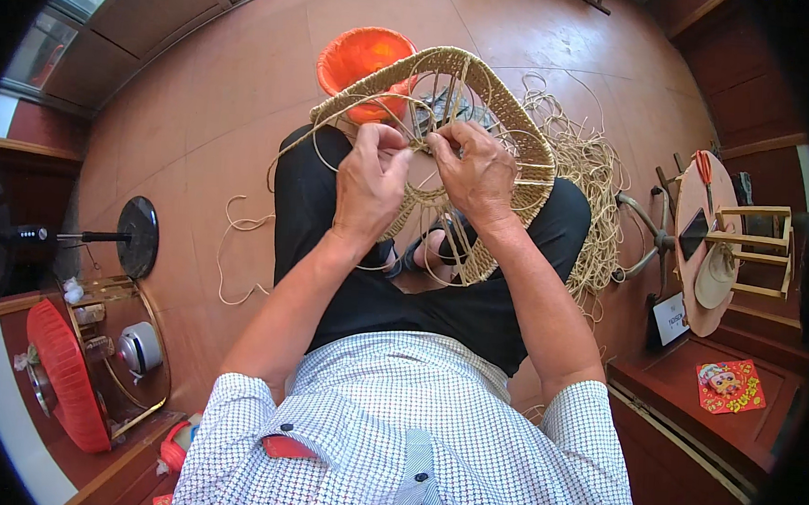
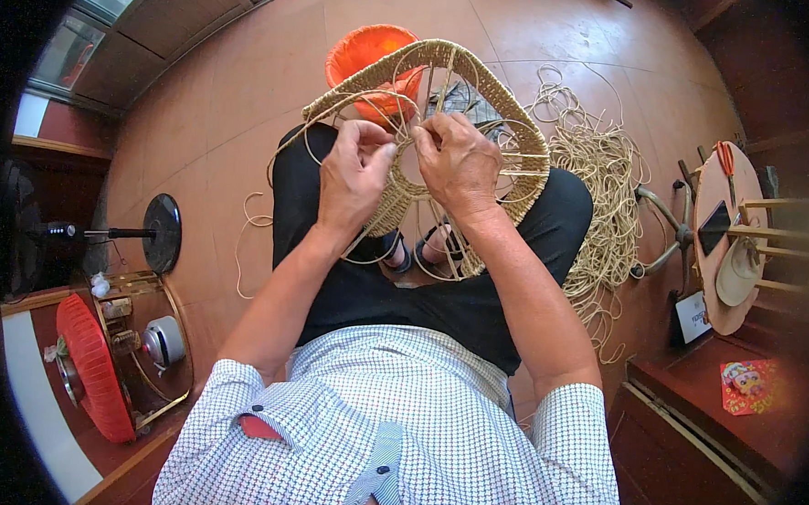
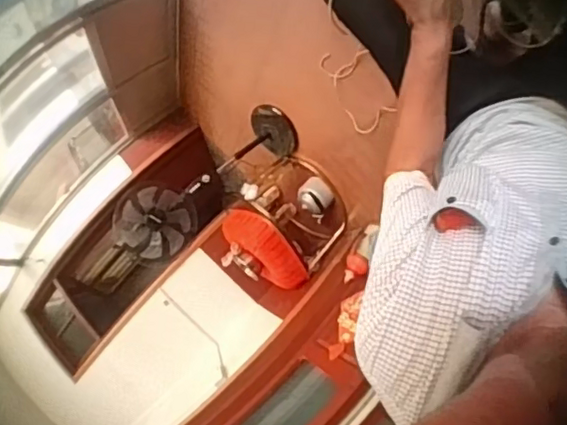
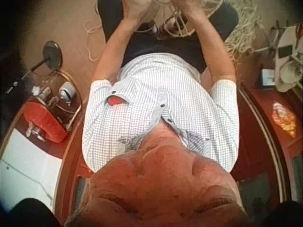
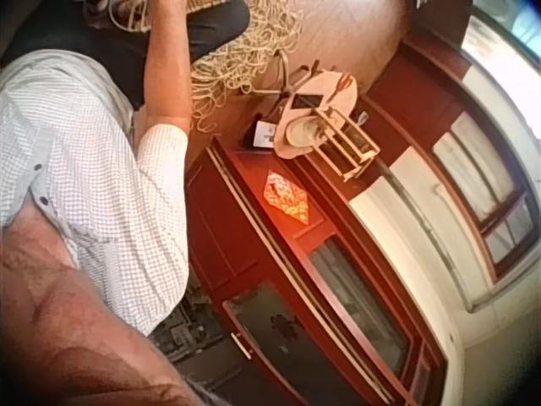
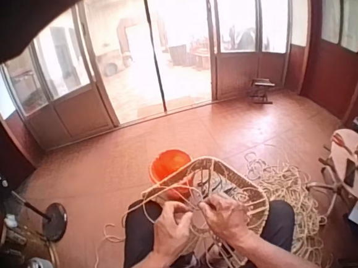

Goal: The person is weaving straw material into a circular frame to construct a basket or similar handcrafted object.

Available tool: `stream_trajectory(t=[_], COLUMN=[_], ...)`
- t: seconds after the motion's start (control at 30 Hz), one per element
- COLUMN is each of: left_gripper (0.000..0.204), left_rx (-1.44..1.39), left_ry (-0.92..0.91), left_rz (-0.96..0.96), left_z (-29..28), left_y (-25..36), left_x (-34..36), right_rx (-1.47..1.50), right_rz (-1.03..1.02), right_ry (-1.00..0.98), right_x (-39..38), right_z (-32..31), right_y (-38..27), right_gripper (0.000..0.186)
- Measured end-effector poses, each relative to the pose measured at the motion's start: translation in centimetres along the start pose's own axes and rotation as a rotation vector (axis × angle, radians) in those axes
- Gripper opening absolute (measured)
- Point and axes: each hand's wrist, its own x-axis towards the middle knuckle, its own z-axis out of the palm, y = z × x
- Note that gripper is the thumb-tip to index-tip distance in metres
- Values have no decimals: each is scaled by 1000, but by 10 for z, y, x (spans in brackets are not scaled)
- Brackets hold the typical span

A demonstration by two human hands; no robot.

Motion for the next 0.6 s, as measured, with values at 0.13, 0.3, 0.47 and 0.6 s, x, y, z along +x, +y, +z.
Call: stream_trajectory(t=[0.13,0.3,0.47,0.6], left_gripper=[29,28,30,30], left_rx=[48,112,236,272], left_ry=[-33,-161,-151,-196], left_rz=[-11,-96,-103,-160], left_z=[11,16,23,23], left_y=[3,3,16,16], left_x=[-2,4,5,5], right_rx=[-11,-17,-19,14], right_rz=[-1,16,8,18], right_ry=[-4,0,9,22], right_x=[1,3,3,2], right_z=[-1,-1,1,-2], right_y=[-2,-3,-2,-6], right_gripper=[19,20,20,16])
